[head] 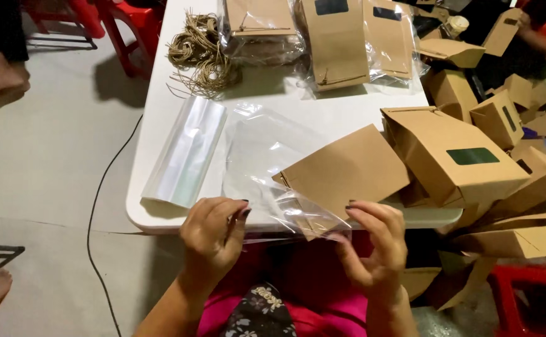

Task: The person inserts paper bags into plastic sleeves by hand, one at a time.

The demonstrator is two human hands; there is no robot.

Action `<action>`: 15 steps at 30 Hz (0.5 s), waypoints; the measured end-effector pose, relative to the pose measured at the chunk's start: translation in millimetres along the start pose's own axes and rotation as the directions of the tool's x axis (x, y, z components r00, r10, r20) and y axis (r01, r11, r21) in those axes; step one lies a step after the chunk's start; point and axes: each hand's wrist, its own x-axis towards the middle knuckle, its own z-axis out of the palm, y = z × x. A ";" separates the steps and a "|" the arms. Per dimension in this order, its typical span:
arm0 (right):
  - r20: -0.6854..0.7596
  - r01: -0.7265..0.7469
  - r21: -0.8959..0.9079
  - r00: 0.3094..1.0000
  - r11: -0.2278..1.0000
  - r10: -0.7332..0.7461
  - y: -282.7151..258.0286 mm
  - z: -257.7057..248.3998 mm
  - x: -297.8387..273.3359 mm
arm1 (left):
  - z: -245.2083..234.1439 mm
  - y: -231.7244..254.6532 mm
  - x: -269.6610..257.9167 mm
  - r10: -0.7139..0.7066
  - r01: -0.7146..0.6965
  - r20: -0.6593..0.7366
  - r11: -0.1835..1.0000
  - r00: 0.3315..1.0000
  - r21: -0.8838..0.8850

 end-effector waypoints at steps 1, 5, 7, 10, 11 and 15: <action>0.001 0.001 -0.003 1.000 1.000 -0.001 8.5 7.2 -11.6 | -0.9 -1.0 -0.3 -0.001 0.001 -0.002 1.000 1.000 -0.003; 0.222 0.081 -0.348 0.975 0.934 -0.002 25.8 35.1 -38.5 | -0.6 -1.6 1.6 -0.146 0.140 -0.131 0.989 0.980 -0.056; 0.162 0.060 -0.416 0.987 0.907 0.009 26.0 41.9 -41.1 | -1.6 -0.7 7.2 -0.203 0.186 -0.175 0.976 0.963 -0.108; 0.073 0.092 -0.328 0.995 0.940 -0.072 22.1 38.4 -37.7 | -9.1 -2.0 21.4 -0.237 0.224 -0.219 0.971 0.947 -0.084; 0.028 0.135 -0.307 0.991 0.942 -0.132 16.9 33.8 -33.8 | -13.0 -2.5 27.0 -0.246 0.233 -0.246 0.969 0.938 -0.081; -0.151 0.192 -0.093 0.967 0.977 -0.205 2.8 8.6 -25.6 | -20.8 -3.1 42.9 -0.258 0.255 -0.339 0.965 0.905 -0.052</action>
